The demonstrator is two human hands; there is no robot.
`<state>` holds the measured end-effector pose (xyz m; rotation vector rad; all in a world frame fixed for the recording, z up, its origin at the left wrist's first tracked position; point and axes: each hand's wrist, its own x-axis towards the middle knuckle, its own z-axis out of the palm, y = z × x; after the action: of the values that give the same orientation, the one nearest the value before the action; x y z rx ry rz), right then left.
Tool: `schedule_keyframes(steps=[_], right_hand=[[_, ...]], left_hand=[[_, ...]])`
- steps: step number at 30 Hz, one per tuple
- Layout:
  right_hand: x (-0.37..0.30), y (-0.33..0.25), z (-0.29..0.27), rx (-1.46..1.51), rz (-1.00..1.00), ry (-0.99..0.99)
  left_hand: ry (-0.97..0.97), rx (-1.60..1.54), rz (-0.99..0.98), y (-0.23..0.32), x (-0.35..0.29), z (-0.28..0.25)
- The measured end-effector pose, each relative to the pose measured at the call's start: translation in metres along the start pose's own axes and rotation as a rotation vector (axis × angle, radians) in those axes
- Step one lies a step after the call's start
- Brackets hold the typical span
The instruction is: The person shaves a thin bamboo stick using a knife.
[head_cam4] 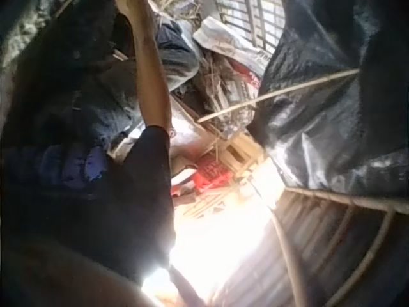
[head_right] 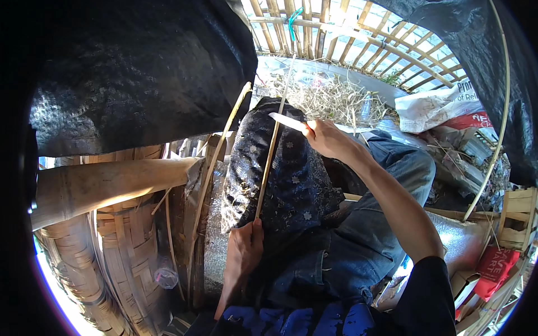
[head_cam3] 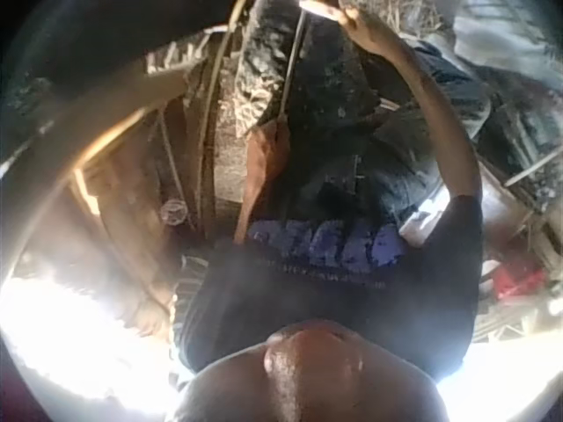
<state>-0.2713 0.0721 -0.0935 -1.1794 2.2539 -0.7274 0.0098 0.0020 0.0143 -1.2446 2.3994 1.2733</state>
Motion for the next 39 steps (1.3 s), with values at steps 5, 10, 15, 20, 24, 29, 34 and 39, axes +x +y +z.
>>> schedule_keyframes(steps=[5,10,15,20,24,29,34,39], right_hand=[[0.006,-0.011,-0.019,0.119,0.185,-0.278],[0.003,-0.02,-0.034,0.204,0.353,-0.406],[-0.011,-0.022,-0.023,0.202,0.289,-0.473],[-0.028,0.006,-0.019,0.096,-0.148,-0.199],[-0.011,-0.016,-0.036,0.353,0.352,-0.644],[-0.003,0.0,-0.035,0.344,0.27,-0.346],[-0.003,-0.001,-0.017,0.074,0.042,-0.271],[-0.014,-0.033,-0.029,0.197,0.293,-0.551]], left_hand=[[0.07,0.074,0.121,-0.006,-0.002,0.007],[0.11,0.098,0.206,-0.004,-0.002,0.009],[0.127,0.127,0.186,-0.009,-0.001,0.012],[0.138,0.146,0.227,-0.004,-0.002,0.015],[0.166,0.156,0.217,-0.007,-0.005,0.013],[0.187,0.202,0.271,-0.008,-0.003,0.016],[0.17,0.197,0.252,-0.008,-0.004,0.014],[0.175,0.174,0.272,-0.015,-0.004,0.018]])
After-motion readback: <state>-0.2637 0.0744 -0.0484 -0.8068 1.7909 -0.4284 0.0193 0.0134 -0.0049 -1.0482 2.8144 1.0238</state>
